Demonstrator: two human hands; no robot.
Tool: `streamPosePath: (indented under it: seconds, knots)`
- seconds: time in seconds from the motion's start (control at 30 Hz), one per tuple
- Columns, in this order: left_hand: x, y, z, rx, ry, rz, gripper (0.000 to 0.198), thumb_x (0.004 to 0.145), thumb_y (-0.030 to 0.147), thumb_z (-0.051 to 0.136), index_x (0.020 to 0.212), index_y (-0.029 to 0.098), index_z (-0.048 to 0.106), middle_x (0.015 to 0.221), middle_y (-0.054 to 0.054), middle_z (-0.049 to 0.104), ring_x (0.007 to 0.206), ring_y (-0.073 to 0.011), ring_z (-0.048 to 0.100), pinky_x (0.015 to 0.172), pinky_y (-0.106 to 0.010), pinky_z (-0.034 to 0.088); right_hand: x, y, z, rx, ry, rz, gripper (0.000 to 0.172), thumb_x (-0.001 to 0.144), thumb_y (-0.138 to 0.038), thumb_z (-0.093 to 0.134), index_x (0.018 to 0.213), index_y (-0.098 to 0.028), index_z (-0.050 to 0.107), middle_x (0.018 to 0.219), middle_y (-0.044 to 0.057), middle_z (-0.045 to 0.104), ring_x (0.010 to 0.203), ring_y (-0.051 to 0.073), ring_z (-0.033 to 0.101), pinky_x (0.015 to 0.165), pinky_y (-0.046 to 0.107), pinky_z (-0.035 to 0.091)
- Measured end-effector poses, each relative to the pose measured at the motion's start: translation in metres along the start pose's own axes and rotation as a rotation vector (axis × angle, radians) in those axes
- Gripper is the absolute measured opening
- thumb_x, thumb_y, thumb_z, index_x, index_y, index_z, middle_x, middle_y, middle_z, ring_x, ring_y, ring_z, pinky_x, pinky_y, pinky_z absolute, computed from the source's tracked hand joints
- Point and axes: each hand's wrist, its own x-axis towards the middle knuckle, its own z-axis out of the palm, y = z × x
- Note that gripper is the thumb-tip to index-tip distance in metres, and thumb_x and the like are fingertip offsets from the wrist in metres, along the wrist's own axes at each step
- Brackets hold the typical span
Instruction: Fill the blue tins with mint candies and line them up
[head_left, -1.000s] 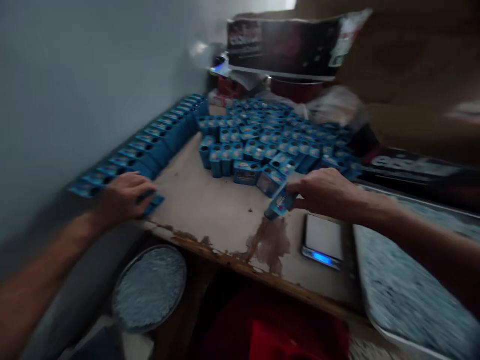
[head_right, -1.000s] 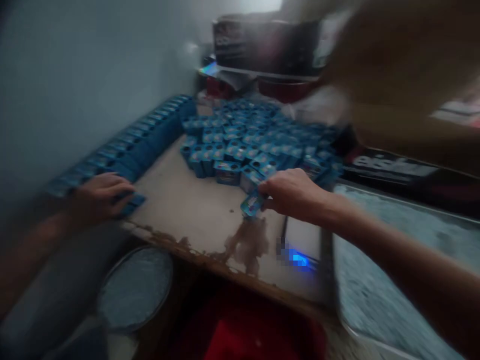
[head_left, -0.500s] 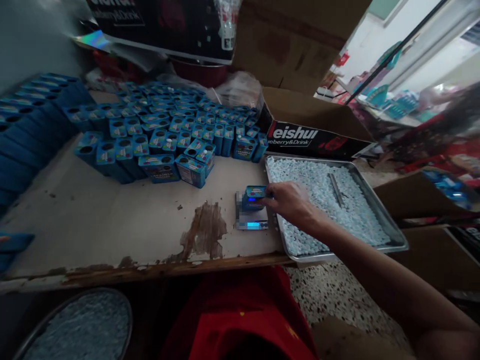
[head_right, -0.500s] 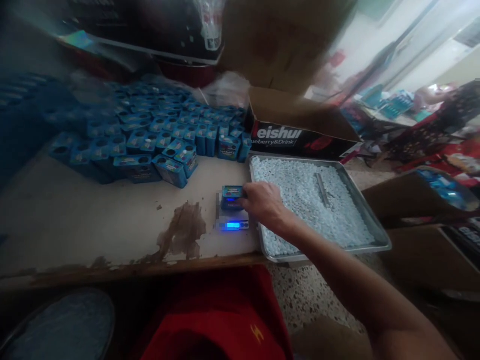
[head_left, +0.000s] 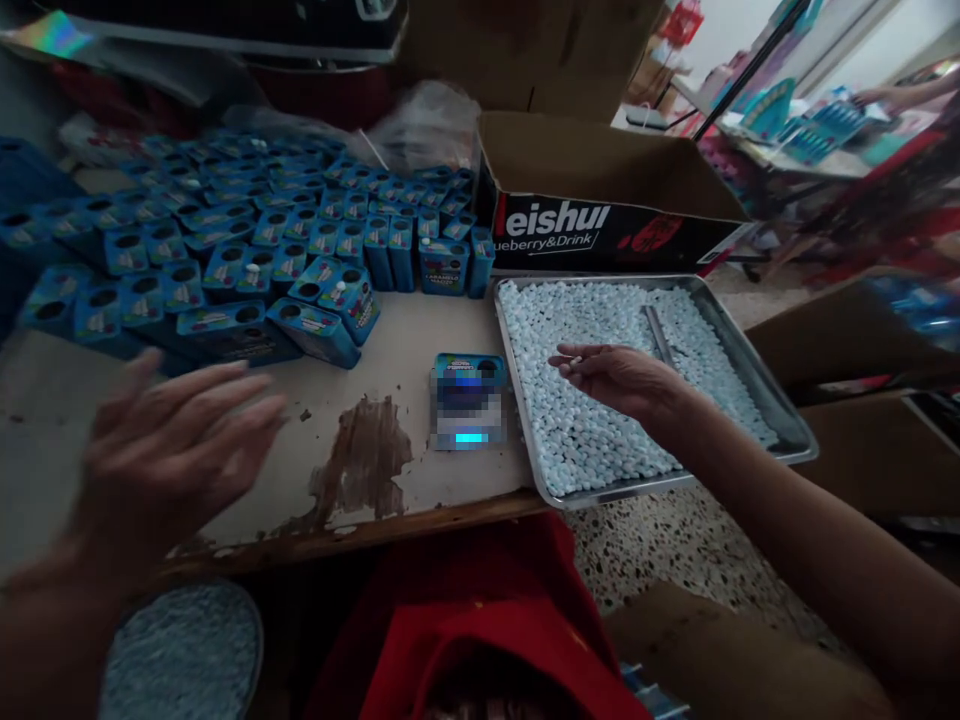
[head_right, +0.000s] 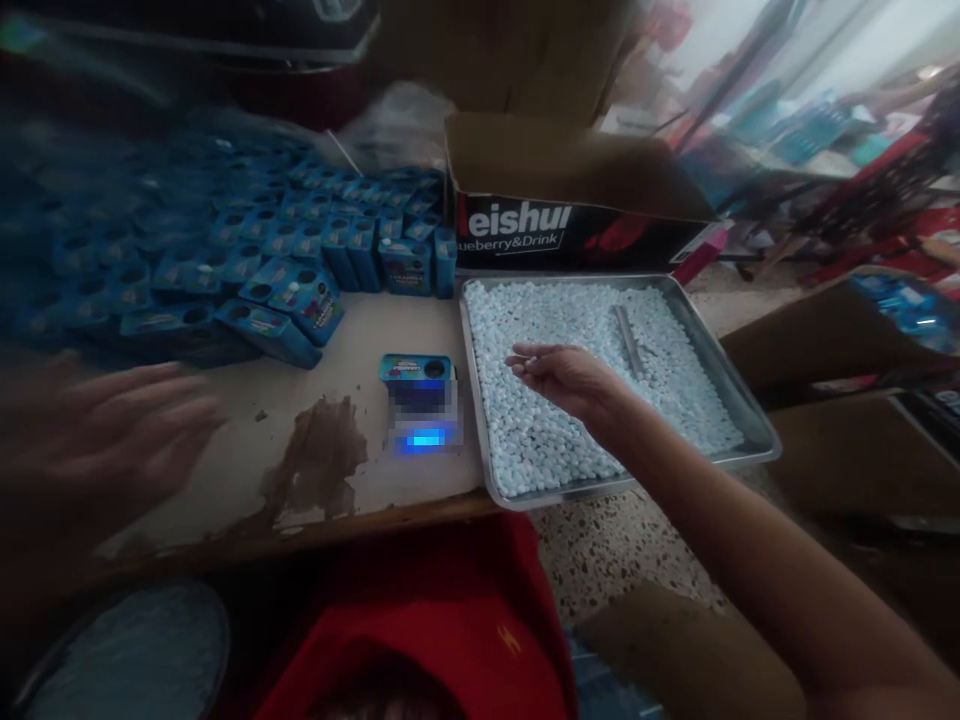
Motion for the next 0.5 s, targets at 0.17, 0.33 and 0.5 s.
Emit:
streamPosePath:
  seconds: [0.17, 0.33, 0.5]
  knots:
    - [0.025, 0.041, 0.062, 0.037, -0.035, 0.3, 0.035, 0.089, 0.02, 0.077, 0.121, 0.035, 0.072, 0.13, 0.005, 0.077, 0.129, -0.0239, 0.07, 0.129, -0.057, 0.038, 0.001, 0.006, -0.012, -0.072, -0.119, 0.041, 0.018, 0.079, -0.017, 0.087, 0.096, -0.015, 0.081, 0.103, 0.014, 0.08, 0.074, 0.014, 0.069, 0.059, 0.02, 0.061]
    - [0.032, 0.07, 0.09, -0.17, -0.109, 0.016, 0.035, 0.096, 0.032, 0.075, 0.131, 0.027, 0.069, 0.129, -0.001, 0.077, 0.123, -0.0243, 0.072, 0.117, -0.045, 0.053, -0.004, -0.003, 0.0, -0.336, -0.303, -0.028, 0.035, 0.079, -0.046, 0.093, 0.088, -0.015, 0.08, 0.071, 0.003, 0.071, 0.051, 0.006, 0.048, 0.041, 0.018, 0.035]
    - [0.034, 0.08, 0.103, -0.369, -0.212, -0.164, 0.067, 0.086, 0.043, 0.085, 0.145, 0.027, 0.06, 0.135, -0.005, 0.074, 0.13, -0.0284, 0.069, 0.119, -0.044, 0.052, -0.008, -0.02, 0.022, -0.332, -0.34, -0.167, 0.03, 0.089, -0.046, 0.086, 0.094, -0.018, 0.078, 0.071, -0.001, 0.062, 0.059, 0.008, 0.048, 0.052, 0.022, 0.039]
